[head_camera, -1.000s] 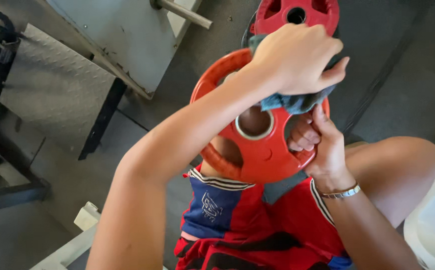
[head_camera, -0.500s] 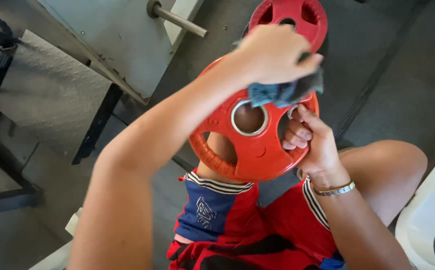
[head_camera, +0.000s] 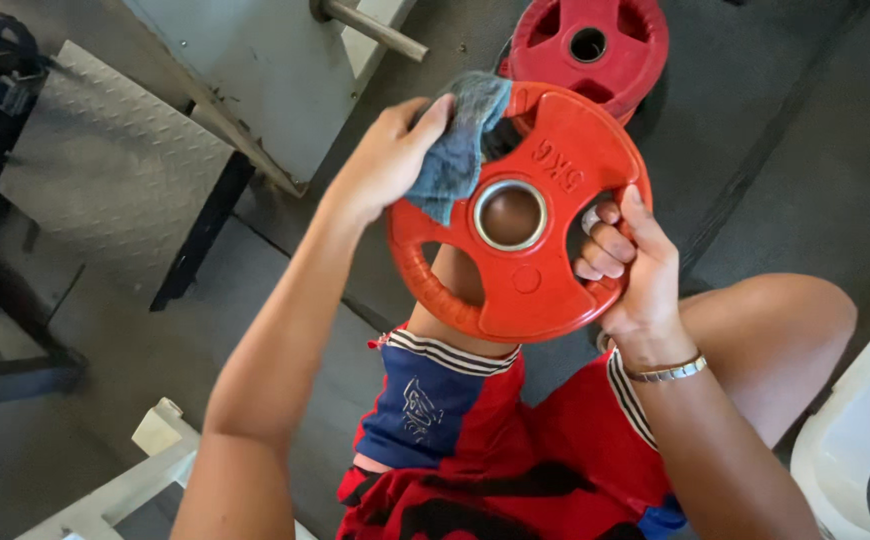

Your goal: The person sits on the gym floor and wipes a red weight plate with a cloth, rotating it to clean both sides and the inner rim. They briefly pick up a phone, then continue wiping the plate and other stacked plates nearby.

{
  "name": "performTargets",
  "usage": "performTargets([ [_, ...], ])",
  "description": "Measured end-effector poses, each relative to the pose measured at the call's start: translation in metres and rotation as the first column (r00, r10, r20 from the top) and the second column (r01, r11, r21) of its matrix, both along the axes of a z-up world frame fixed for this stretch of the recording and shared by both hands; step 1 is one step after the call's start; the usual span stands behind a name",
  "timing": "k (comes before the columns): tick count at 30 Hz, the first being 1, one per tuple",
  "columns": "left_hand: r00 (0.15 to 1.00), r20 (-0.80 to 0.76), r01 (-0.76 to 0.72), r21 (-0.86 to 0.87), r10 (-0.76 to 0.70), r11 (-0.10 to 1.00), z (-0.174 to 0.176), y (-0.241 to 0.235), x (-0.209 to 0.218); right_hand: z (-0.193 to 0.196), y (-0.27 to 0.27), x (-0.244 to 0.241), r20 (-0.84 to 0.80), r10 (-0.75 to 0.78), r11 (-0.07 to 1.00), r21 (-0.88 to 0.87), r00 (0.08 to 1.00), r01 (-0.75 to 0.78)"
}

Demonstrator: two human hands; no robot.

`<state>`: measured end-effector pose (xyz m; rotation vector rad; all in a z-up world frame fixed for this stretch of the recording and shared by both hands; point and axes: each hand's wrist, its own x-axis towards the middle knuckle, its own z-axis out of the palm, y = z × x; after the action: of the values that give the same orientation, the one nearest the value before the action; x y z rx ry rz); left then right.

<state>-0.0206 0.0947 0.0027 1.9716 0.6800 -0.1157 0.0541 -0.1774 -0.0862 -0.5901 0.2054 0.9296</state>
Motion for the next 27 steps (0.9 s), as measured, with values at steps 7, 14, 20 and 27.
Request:
performTargets([
  [7,0.927,0.223,-0.247,-0.243,0.302,0.938,-0.020,-0.029,-0.051,-0.008,-0.003,-0.009,0.143,-0.030,0.998,-0.051,0.989,0.038],
  [14,0.824,0.304,-0.353,-0.385,0.479,0.852,-0.057,-0.007,-0.045,-0.004,0.012,-0.007,0.029,-0.054,0.999,0.005,0.998,0.054],
  [20,0.860,0.278,-0.330,-0.338,0.429,0.881,-0.044,0.002,-0.032,-0.011,0.018,0.002,-0.057,-0.022,0.998,0.063,0.998,0.025],
  [27,0.820,0.239,-0.403,-0.406,0.521,0.820,-0.029,-0.026,-0.046,-0.010,0.019,-0.014,0.000,-0.080,0.997,-0.009,0.997,0.080],
])
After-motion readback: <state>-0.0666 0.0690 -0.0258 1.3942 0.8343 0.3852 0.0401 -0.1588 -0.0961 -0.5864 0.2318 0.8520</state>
